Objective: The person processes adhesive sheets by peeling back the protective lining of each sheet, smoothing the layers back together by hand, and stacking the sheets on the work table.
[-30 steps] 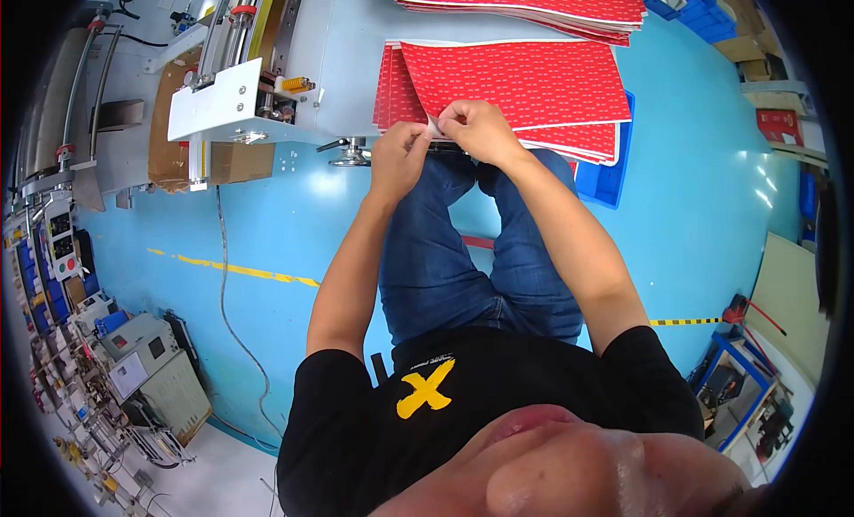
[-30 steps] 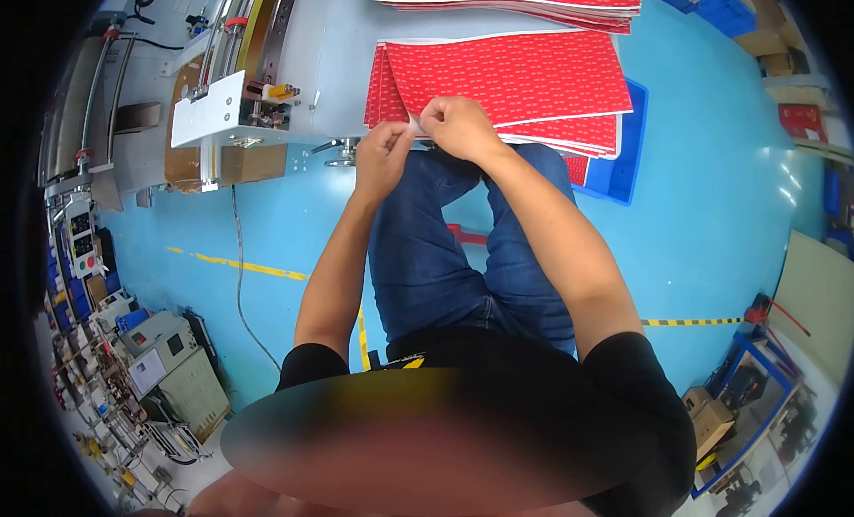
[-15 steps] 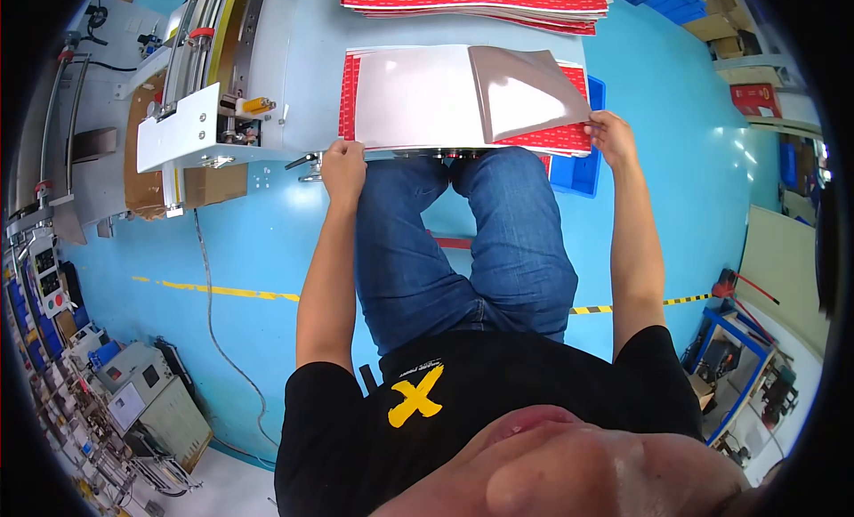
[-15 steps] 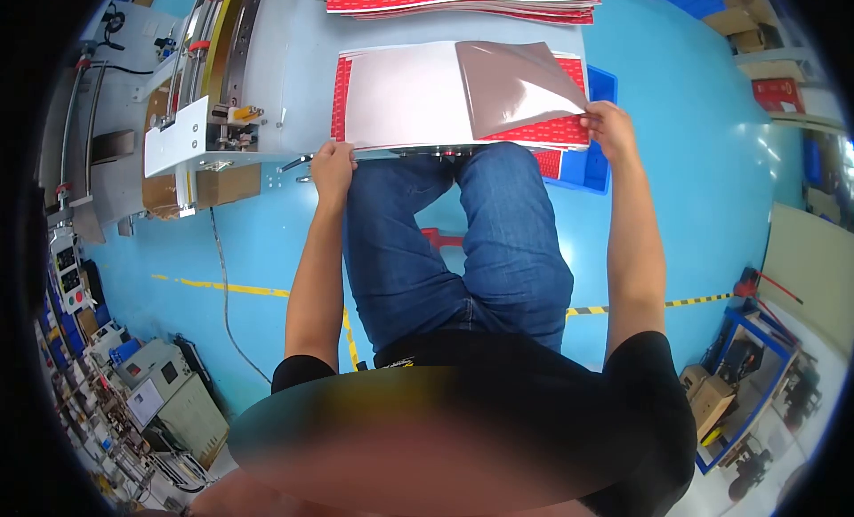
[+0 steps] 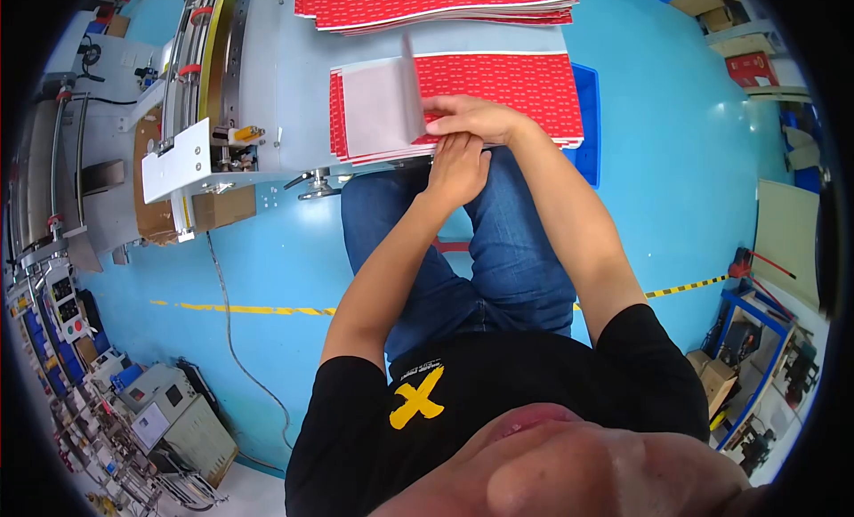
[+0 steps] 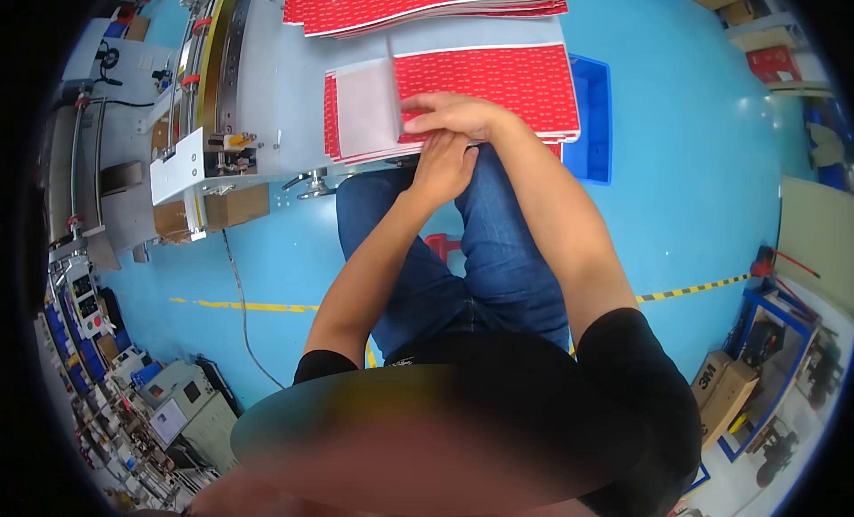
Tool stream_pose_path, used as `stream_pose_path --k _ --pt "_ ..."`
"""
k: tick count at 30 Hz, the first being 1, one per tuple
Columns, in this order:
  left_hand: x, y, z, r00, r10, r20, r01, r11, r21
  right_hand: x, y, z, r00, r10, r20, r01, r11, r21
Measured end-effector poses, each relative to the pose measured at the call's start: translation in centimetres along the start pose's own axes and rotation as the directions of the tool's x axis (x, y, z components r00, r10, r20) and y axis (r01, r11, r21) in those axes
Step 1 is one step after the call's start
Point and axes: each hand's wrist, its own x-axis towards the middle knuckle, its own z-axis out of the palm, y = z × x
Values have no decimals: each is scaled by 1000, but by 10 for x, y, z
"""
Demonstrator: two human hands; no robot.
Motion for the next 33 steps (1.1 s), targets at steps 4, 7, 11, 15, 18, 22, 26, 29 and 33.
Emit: stream_pose_path --k 4,7,11,15,18,22,26,29,33 --pt "12 0 -2 973 -143 179 141 990 20 0 -10 -16 991 -12 133 79 858 -508" --pt "16 -2 -4 986 -111 124 100 991 93 1 9 -21 994 -69 -83 50 976 -211" --pt "36 -22 -1 1000 -4 -10 6 981 196 0 51 -58 842 27 -539 -97 990 -103" --pt "47 -56 -8 997 -24 -72 52 903 427 -13 52 -61 799 118 -590 -76 993 95" --pt "35 -91 -36 986 -153 -59 162 854 494 -18 47 -59 771 166 -615 -78 983 167" --pt "16 -122 -62 941 -296 -162 336 774 536 -21 47 -59 748 180 -638 -90 981 171" --pt "14 -128 -64 913 -370 -170 401 748 529 -26 47 -54 744 153 -651 -47 983 178" --pt "24 -124 -61 930 -321 -178 361 717 596 -56 44 -50 721 25 -692 24 998 61" --pt "61 -71 -30 982 151 113 -182 915 361 -97 79 -63 350 -327 -878 -61 927 -370"
